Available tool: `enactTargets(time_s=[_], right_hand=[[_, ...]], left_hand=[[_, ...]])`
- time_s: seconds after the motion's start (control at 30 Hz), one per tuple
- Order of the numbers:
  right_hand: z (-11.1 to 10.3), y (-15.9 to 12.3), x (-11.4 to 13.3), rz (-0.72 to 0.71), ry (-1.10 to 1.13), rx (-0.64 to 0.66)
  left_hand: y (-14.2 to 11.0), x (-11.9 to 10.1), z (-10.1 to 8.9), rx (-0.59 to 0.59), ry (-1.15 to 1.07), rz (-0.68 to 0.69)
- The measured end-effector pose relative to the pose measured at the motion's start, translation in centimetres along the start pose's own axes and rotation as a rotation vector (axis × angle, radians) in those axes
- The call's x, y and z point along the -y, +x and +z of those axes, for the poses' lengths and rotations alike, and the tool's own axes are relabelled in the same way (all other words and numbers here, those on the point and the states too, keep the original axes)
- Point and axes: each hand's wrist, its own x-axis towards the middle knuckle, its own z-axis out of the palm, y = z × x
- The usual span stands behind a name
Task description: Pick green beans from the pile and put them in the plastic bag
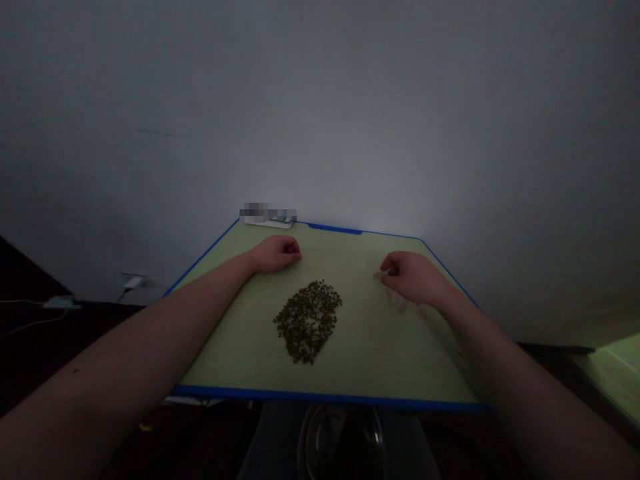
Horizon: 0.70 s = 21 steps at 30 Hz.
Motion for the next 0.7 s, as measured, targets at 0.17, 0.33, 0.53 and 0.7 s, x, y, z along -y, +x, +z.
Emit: enactTargets(time_s=[0.17,0.33,0.53,0.7], right_hand=[[1.0,0.6,1.7,-0.237,0.333,0.079],[3.6,-0.4,2.1,-0.277,0.263,0.156],[4.2,-0.8,2.4,-0.308,0.235,0.102],[4.0,-1.0,2.5,-0.356,0.296,0.155]], left_hand=[[-0.2,-0.4,0.0,-0.018,0.002,0.005],[-0.1,-0.1,0.1,-0.007,-0.029,0.002],[0.0,0.1,0.1,0.011,-0.039,-0.005],[0.0,0.0,0.1,0.008,-0.039,0.000]])
